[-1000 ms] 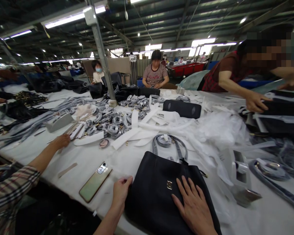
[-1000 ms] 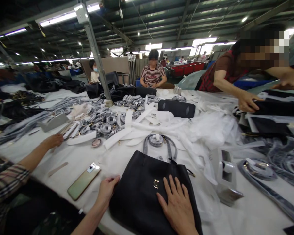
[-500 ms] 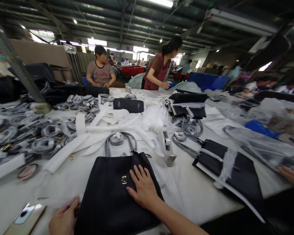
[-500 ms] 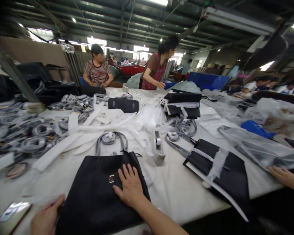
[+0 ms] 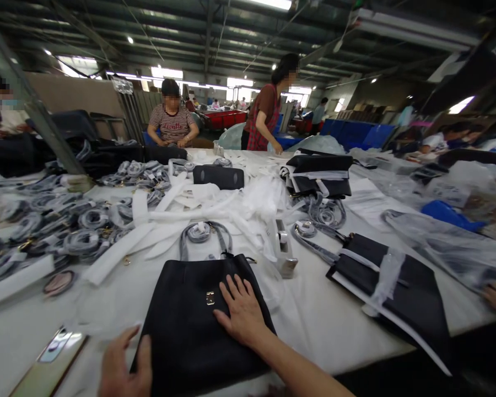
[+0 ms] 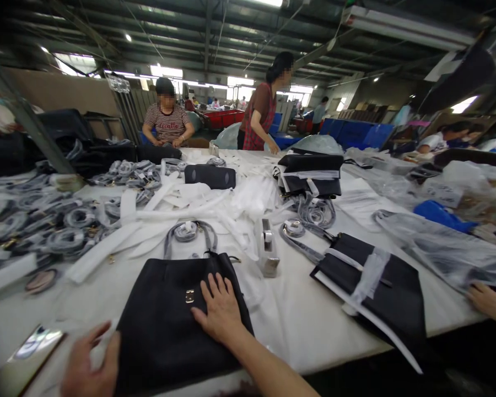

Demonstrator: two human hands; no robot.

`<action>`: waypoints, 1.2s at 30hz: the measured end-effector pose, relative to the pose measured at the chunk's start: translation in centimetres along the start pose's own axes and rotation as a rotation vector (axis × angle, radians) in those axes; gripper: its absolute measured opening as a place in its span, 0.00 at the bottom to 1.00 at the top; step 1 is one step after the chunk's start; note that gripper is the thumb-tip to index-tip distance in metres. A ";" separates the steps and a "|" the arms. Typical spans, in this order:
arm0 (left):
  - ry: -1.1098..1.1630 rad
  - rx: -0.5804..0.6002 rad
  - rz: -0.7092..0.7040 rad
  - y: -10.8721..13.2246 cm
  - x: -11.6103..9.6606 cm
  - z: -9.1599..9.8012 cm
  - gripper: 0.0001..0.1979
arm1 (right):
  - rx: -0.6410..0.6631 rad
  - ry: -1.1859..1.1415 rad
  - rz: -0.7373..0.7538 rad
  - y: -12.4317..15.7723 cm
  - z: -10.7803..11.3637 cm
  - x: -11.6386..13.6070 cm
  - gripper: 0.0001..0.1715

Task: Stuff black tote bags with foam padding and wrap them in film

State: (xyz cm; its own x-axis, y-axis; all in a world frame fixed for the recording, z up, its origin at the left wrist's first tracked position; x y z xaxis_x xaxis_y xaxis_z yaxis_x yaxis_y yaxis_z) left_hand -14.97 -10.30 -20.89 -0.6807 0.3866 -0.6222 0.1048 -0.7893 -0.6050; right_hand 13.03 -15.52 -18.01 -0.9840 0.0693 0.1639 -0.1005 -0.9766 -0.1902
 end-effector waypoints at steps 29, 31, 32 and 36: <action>-0.343 0.451 -0.779 -0.8 -4.7 -6.6 0.32 | 0.161 -0.206 -0.046 -18.8 0.9 -4.4 0.14; -0.337 0.417 -0.798 -0.8 -4.5 -6.7 0.31 | 0.312 -0.181 -0.051 -20.5 0.0 -4.5 0.13; -0.335 0.401 -0.805 -0.8 -4.4 -6.8 0.31 | 0.386 -0.172 -0.055 -21.1 -0.5 -4.4 0.12; -0.327 0.363 -0.816 -0.8 -4.2 -6.9 0.31 | 0.608 -0.162 -0.035 -21.6 -1.5 -4.1 0.10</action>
State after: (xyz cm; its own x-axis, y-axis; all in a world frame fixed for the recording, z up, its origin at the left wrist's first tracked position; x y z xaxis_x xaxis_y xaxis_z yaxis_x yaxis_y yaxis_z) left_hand -7.21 -7.99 -21.23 -0.6192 0.7748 0.1274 -0.6868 -0.4558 -0.5662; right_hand 18.99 5.61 -16.06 -0.9423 0.1177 0.3134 0.0164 -0.9188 0.3945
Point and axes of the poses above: each hand's wrist, its own y-axis away from the middle knuckle, its own z-axis out of the back of the hand, x = y × z, the point moved 1 cm from there along -y, towards the middle knuckle, and after that the axes turned 5 degrees about -x, right-handed, at the moved point
